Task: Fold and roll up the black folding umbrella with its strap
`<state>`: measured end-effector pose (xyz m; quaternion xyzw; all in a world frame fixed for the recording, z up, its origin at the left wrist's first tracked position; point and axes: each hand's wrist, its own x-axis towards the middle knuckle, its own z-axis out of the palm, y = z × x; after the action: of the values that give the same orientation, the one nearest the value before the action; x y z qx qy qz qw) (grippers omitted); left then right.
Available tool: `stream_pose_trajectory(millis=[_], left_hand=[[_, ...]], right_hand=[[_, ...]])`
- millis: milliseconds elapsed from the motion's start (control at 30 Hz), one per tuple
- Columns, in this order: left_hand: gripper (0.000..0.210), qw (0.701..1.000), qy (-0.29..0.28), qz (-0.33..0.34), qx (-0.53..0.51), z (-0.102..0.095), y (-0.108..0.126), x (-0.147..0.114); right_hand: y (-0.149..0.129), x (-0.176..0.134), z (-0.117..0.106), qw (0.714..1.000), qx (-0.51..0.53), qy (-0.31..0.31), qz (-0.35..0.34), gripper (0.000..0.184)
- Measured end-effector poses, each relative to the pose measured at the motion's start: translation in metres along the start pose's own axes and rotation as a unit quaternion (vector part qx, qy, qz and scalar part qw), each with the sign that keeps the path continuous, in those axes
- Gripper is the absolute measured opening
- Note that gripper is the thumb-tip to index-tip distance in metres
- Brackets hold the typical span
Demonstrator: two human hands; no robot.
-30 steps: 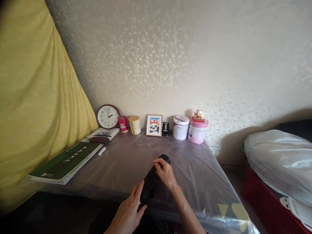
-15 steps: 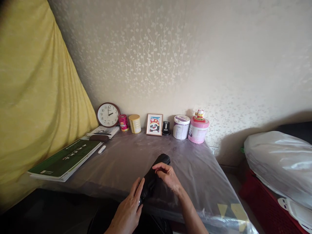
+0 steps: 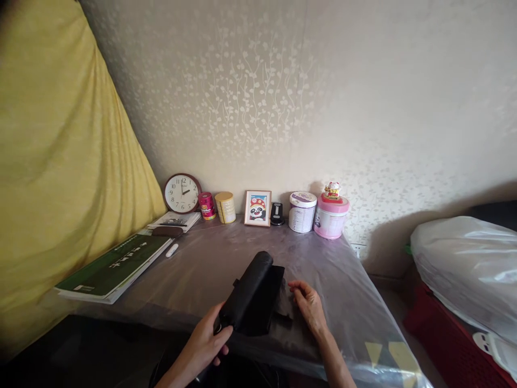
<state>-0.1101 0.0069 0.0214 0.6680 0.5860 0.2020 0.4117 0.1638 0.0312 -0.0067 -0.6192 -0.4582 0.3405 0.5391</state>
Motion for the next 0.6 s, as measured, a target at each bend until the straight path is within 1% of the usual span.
stream_pose_trajectory(millis=[33, 67, 133, 167, 200, 267, 367, 433, 500, 533, 600], left_hand=[[0.054, 1.0, 0.016, -0.01, 0.008, -0.003, -0.002, 0.0], [0.054, 0.998, 0.049, 0.002, 0.035, -0.006, -0.004, 0.0], [0.052, 0.983, 0.121, 0.06, 0.122, -0.011, -0.006, -0.003], [0.053, 0.973, 0.137, 0.082, 0.167, -0.013, -0.006, -0.004], [0.055, 0.964, 0.137, 0.094, 0.207, -0.014, -0.005, -0.005], [0.065, 0.95, 0.116, 0.098, 0.274, -0.014, -0.003, -0.005], [0.084, 0.935, 0.095, 0.087, 0.329, -0.012, -0.001, 0.002], [0.09, 0.937, 0.088, 0.072, 0.331, -0.014, 0.0, 0.007], [0.09, 0.951, 0.085, 0.069, 0.291, -0.019, 0.003, 0.01], [0.088, 0.962, 0.082, 0.071, 0.249, -0.023, 0.005, 0.01], [0.085, 0.989, 0.056, 0.067, 0.119, -0.03, 0.01, 0.007]], right_hand=[[0.004, 0.0, 0.0, 1.0, -0.014, -0.002, 0.0, 0.033], [0.007, 0.0, 0.0, 1.0, -0.025, -0.003, -0.003, 0.033], [0.011, 0.0, 0.0, 0.999, -0.036, -0.003, -0.009, 0.033], [0.012, 0.0, 0.0, 0.999, -0.037, -0.004, -0.011, 0.034], [0.013, 0.0, 0.0, 0.999, -0.038, -0.006, -0.013, 0.034], [0.014, 0.001, 0.0, 0.999, -0.036, -0.008, -0.015, 0.034], [0.016, 0.002, -0.001, 0.999, -0.044, -0.005, -0.02, 0.034], [0.018, 0.003, -0.002, 0.998, -0.049, -0.004, -0.024, 0.034], [0.019, 0.004, -0.002, 0.998, -0.048, -0.009, -0.03, 0.034], [0.019, 0.004, -0.002, 0.999, -0.043, -0.01, -0.031, 0.035], [0.018, 0.005, -0.003, 0.999, -0.03, -0.008, -0.029, 0.036]])
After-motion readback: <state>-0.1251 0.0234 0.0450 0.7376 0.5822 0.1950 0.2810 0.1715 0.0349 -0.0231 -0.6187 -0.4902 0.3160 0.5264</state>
